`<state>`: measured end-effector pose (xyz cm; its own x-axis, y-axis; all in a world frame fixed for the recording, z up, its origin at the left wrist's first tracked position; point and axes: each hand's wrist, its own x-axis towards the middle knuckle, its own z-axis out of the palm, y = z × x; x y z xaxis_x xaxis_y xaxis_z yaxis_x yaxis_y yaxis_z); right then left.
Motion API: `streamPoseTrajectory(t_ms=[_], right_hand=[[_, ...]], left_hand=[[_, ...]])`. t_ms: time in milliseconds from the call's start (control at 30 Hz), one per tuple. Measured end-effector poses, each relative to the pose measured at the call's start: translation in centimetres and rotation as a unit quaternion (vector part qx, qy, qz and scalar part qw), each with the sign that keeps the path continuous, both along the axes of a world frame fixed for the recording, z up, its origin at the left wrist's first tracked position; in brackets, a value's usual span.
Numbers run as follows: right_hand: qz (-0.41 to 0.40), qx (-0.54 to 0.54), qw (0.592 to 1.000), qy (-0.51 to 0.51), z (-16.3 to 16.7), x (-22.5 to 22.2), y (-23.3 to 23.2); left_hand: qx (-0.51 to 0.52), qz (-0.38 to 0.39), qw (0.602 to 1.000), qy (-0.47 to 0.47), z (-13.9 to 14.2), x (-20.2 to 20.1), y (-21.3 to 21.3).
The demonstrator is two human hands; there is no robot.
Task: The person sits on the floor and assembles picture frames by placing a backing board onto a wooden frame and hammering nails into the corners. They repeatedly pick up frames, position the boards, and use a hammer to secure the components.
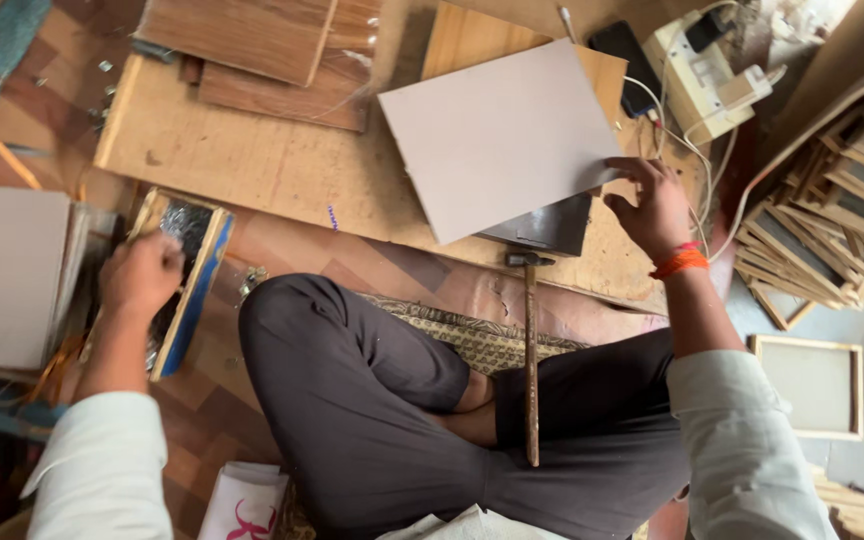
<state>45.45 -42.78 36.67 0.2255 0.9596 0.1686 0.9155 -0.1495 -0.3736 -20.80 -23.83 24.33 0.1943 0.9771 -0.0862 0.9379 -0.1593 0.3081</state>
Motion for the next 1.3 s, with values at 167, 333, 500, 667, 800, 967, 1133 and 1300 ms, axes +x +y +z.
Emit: streamPoseTrajectory(t_ms=[167, 333, 500, 667, 800, 967, 1133, 1300], right_hand=[[0.021, 0.02, 0.999, -0.041, -0.3, -2.9, -0.2], [0.006, 0.023, 0.999, 0.027, -0.7, -5.8, -0.3], [0.064, 0.037, 0.992, 0.101, -0.3, -6.2, -0.3], [-0.01, -0.043, 0.989, 0.141, 0.8, -7.8, -5.9], [0.017, -0.099, 0.988, 0.113, 0.6, -13.2, -13.5], [-0.059, -0.099, 0.897, 0.427, 0.7, -16.6, -18.4], [-0.094, 0.004, 0.858, 0.504, 3.4, -15.1, -20.9], [-0.119, 0.086, 0.956, 0.253, 4.9, -12.9, -19.8]], left_hand=[[-0.007, -0.091, 0.996, 0.014, -2.7, -1.9, 0.7], [-0.012, -0.111, 0.992, 0.06, -3.0, -1.2, 2.0], [-0.053, -0.03, 0.995, -0.079, -2.8, -0.7, 0.8], [0.037, -0.039, 0.99, -0.134, -2.5, -0.2, -0.6], [0.108, -0.046, 0.962, -0.246, -0.6, 4.0, 0.1], [0.094, -0.144, 0.879, -0.444, 4.1, 20.0, -0.4], [0.148, -0.285, 0.877, -0.359, 8.9, 38.1, -6.3], [0.125, -0.301, 0.861, -0.389, 10.7, 46.5, -9.1]])
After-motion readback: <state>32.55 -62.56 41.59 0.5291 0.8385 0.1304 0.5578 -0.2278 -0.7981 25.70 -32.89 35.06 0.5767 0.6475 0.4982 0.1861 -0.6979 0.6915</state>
